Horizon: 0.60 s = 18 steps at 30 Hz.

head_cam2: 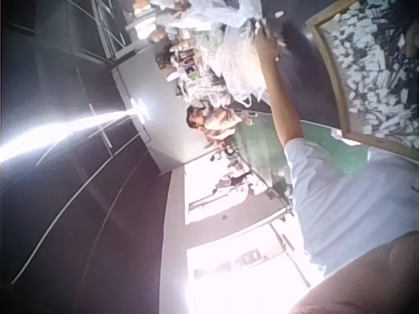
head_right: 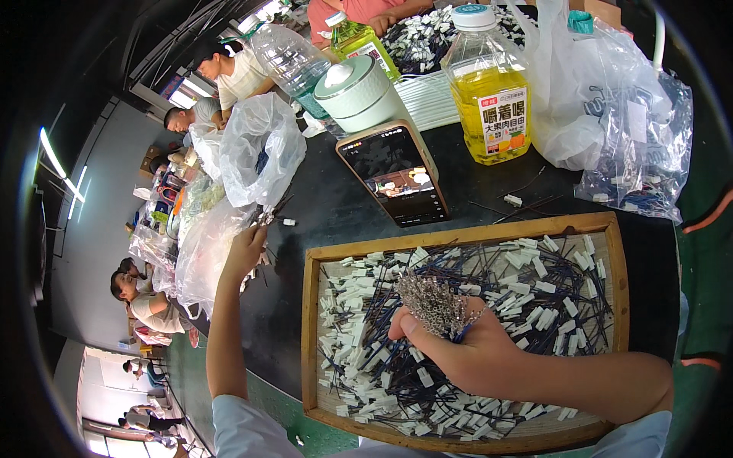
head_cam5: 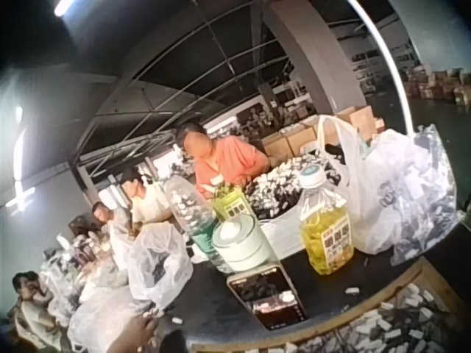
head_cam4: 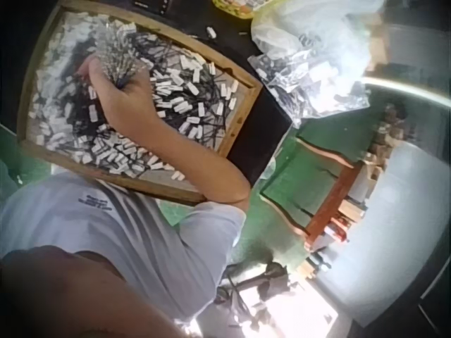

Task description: Assembling small electronic LED components by attaching plastic housings to wired sensors.

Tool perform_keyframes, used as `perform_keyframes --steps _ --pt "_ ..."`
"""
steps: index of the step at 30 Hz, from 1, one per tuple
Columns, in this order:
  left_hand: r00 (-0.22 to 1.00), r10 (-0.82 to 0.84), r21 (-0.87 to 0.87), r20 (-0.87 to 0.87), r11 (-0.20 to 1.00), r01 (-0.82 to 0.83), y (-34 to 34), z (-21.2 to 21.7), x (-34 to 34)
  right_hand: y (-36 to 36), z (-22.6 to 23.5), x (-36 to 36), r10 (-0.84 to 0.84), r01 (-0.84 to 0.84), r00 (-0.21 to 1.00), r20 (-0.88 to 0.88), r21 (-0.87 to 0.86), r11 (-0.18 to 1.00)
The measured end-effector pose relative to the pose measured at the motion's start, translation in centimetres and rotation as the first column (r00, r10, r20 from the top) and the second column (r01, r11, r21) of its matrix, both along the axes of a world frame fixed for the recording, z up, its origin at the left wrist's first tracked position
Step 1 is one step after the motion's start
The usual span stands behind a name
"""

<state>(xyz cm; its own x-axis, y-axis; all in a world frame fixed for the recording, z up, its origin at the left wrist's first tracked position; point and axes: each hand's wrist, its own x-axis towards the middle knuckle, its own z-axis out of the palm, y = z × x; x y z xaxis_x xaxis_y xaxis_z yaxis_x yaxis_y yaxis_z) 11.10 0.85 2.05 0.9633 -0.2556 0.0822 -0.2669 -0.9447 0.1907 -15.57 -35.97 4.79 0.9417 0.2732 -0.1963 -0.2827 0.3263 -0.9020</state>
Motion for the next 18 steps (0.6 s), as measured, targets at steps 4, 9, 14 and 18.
perform_keyframes --steps 4,9,14,18 --pt "0.954 0.067 -0.433 -0.292 0.88 -0.195 0.0 1.1 -0.6 -0.1 -0.1 0.3 0.02 -0.02 0.999 -0.029 0.002 1.0" --pt "0.923 0.1 -0.603 -0.372 0.73 -0.323 -1.1 2.0 -2.2 0.0 -0.2 0.2 -0.011 0.011 1.0 -0.025 -0.009 1.0" --pt "0.874 -0.086 -0.84 -0.479 0.334 -0.428 -0.9 2.2 -3.1 0.0 -0.2 0.2 -0.004 0.004 1.0 -0.008 -0.024 1.0" --pt "0.842 -0.167 -0.849 -0.513 -0.046 -0.526 -0.5 0.4 -3.7 0.1 -0.4 0.1 -0.015 0.015 1.0 0.001 -0.025 1.0"
